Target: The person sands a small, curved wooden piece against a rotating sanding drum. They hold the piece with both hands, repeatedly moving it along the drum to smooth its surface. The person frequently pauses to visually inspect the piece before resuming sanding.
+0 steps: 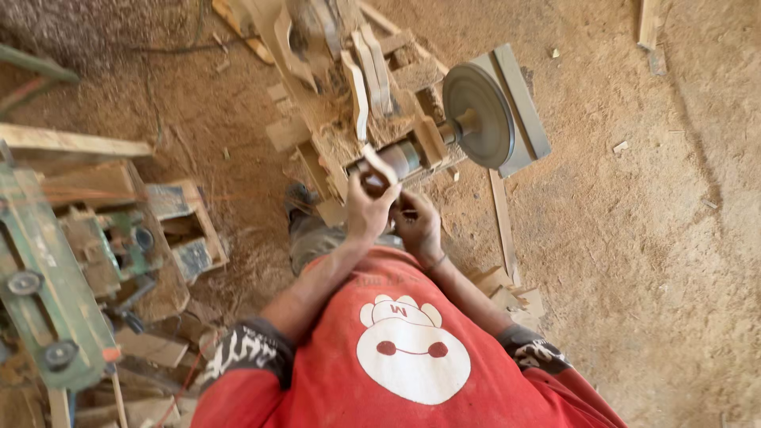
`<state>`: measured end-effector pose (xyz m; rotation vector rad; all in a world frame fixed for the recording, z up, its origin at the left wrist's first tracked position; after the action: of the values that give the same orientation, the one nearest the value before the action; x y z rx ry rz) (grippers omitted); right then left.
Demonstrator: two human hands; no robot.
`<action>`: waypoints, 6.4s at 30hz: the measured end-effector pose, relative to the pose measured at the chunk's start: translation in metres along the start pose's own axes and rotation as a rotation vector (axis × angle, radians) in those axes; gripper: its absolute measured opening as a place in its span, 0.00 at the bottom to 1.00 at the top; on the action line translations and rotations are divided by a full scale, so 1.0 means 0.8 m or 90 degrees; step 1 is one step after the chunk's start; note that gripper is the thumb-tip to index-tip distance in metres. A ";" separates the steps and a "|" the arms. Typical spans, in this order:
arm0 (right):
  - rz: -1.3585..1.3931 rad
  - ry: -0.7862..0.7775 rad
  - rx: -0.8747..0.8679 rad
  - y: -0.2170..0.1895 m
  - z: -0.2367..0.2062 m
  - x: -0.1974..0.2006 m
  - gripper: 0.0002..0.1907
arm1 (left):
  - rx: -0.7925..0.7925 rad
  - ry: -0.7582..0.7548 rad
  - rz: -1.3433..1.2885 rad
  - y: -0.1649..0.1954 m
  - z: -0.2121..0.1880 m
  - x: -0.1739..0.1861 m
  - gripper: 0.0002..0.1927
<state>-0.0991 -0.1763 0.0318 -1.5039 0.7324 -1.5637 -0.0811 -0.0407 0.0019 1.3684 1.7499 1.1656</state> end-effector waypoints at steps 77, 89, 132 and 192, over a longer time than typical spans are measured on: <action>0.014 0.025 -0.076 0.083 -0.018 0.000 0.22 | -0.499 0.005 0.694 -0.016 0.048 0.008 0.22; -0.005 0.032 0.008 0.073 0.037 -0.022 0.21 | -0.481 0.043 0.773 -0.009 0.089 0.026 0.28; -0.006 0.023 -0.070 0.082 -0.017 0.001 0.22 | -0.473 -0.078 0.691 -0.042 0.048 0.008 0.25; 0.215 -0.137 -0.140 0.079 -0.052 0.059 0.13 | -0.573 -0.358 0.629 0.068 0.040 0.031 0.08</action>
<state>-0.1268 -0.2531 -0.0032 -1.5791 0.9970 -1.0803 -0.0373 -0.0048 0.0393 1.6881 0.0002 1.5322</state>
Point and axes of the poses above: each hand's wrist, its own z-axis towards the middle knuckle, its own x-axis out of the back of the hand, y = z × x, the point moved 3 cm from there along z, towards the middle knuckle, and after that the axes turned 7 degrees about x, right-handed, at the moved point
